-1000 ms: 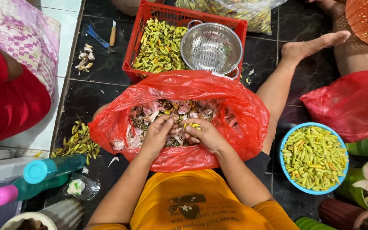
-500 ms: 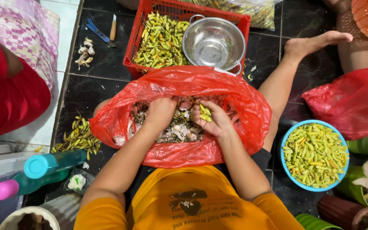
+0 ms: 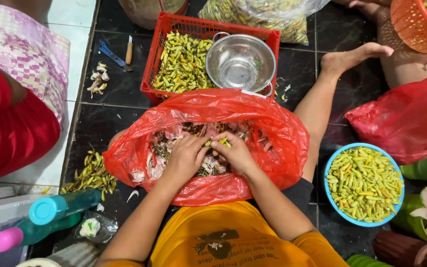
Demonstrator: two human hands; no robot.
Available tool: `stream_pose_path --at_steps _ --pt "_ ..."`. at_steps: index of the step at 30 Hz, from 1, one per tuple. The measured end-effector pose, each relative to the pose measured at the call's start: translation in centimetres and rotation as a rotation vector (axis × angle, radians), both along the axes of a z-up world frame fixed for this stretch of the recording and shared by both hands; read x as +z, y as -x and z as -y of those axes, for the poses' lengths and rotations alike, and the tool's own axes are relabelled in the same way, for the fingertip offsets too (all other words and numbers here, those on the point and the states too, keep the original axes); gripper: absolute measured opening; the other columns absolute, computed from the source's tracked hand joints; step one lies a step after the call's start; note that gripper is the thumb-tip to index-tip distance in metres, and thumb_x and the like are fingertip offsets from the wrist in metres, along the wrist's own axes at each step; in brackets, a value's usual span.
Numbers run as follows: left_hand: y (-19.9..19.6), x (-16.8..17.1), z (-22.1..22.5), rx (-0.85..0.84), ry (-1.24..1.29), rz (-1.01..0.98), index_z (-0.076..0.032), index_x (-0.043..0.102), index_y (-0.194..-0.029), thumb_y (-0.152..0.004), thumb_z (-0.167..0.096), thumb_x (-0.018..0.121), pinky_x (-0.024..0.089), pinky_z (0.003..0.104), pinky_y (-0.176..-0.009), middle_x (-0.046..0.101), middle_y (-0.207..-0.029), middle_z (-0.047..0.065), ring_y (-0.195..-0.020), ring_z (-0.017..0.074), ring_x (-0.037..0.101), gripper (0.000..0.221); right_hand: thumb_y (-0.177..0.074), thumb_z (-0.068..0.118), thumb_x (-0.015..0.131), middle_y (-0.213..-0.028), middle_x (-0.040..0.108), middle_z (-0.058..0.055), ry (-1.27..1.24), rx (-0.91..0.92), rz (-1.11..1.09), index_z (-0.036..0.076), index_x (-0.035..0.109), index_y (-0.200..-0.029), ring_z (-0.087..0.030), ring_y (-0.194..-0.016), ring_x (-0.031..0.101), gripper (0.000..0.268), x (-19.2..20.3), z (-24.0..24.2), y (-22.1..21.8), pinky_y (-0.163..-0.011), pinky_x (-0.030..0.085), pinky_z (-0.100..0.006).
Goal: Sorting green chilies from a large red plastic bag into different containers while sitting on the floor.
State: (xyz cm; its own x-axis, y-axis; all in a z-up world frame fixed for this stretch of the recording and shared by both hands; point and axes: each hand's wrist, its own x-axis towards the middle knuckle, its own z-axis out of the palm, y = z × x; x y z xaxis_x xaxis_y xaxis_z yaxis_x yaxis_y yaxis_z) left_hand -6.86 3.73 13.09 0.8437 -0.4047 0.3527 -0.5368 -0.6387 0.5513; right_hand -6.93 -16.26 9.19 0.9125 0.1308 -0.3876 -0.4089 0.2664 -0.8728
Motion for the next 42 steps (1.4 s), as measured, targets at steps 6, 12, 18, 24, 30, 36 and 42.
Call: stream_pose_path --at_steps 6,12,18,24,30,36,42 --pt "1.9 0.5 -0.5 0.126 0.198 -0.23 -0.018 0.078 -0.104 -0.095 -0.027 0.072 0.058 0.038 -0.079 0.076 -0.086 0.004 -0.09 0.0282 0.074 0.013 -0.091 0.006 0.077 -0.081 0.072 -0.011 0.048 -0.001 0.031 0.008 0.07 -0.114 -0.013 -0.066 0.071 0.025 1.1 0.6 1.0 -0.056 0.062 -0.023" --pt "1.4 0.7 -2.3 0.112 -0.246 -0.199 -0.019 0.079 -0.095 -0.079 -0.019 0.067 0.052 0.048 -0.078 0.066 -0.108 0.003 -0.102 0.0349 0.061 0.02 -0.096 0.009 0.057 -0.095 0.066 -0.012 -0.42 -0.01 -0.069 0.006 0.059 -0.109 -0.023 -0.075 0.074 0.013 -0.6 3.9 -0.8 -0.045 0.042 -0.016" --pt "-2.1 -9.0 -1.6 0.239 -0.497 0.059 -0.023 0.077 -0.086 -0.076 -0.04 0.073 0.052 0.042 -0.067 0.067 -0.085 -0.001 -0.082 0.0257 0.065 0.02 -0.101 0.02 0.059 -0.102 0.073 -0.016 -0.485 -0.058 -0.135 0.009 0.061 -0.11 -0.026 -0.083 0.077 0.015 -0.5 4.9 -1.5 -0.048 0.042 -0.015" --pt "-1.7 -6.3 -0.2 0.252 -0.392 0.108 -0.022 0.075 -0.082 -0.071 -0.039 0.075 0.048 0.044 -0.064 0.062 -0.081 0.002 -0.078 0.0295 0.063 0.021 -0.099 0.01 0.063 -0.094 0.072 -0.015 -0.325 -0.027 -0.083 0.008 0.061 -0.113 -0.022 -0.073 0.074 0.014 0.1 3.5 -0.8 -0.042 0.039 -0.014" --pt "1.0 -1.9 -0.5 0.051 -0.148 -0.277 -0.021 0.074 -0.115 -0.095 -0.031 0.065 0.051 0.043 -0.087 0.076 -0.104 0.005 -0.104 0.0291 0.071 0.024 -0.083 0.002 0.08 -0.091 0.07 -0.01 0.02 0.06 0.019 0.002 0.068 -0.121 -0.014 -0.069 0.071 0.04 1.1 0.2 1.0 -0.048 0.053 -0.015" --pt "2.7 -0.5 -0.4 0.144 0.144 -0.343 -0.017 0.078 -0.096 -0.089 -0.033 0.079 0.057 0.042 -0.079 0.075 -0.08 0.007 -0.084 0.0308 0.074 0.017 -0.09 0.006 0.076 -0.063 0.067 -0.012 0.024 0.073 0.059 0.005 0.072 -0.104 -0.005 -0.043 0.052 0.014 1.3 -0.1 1.2 -0.036 0.035 -0.015" --pt "2.9 1.9 0.0 -0.075 0.362 -0.263 -0.018 0.08 -0.093 -0.092 -0.021 0.075 0.058 0.036 -0.077 0.075 -0.075 0.003 -0.08 0.0266 0.072 0.006 -0.099 0.01 0.064 -0.073 0.066 -0.015 -0.252 0.091 -0.067 0.007 0.062 -0.1 -0.012 -0.05 0.06 0.003 0.0 0.1 1.9 -0.037 0.038 -0.015"
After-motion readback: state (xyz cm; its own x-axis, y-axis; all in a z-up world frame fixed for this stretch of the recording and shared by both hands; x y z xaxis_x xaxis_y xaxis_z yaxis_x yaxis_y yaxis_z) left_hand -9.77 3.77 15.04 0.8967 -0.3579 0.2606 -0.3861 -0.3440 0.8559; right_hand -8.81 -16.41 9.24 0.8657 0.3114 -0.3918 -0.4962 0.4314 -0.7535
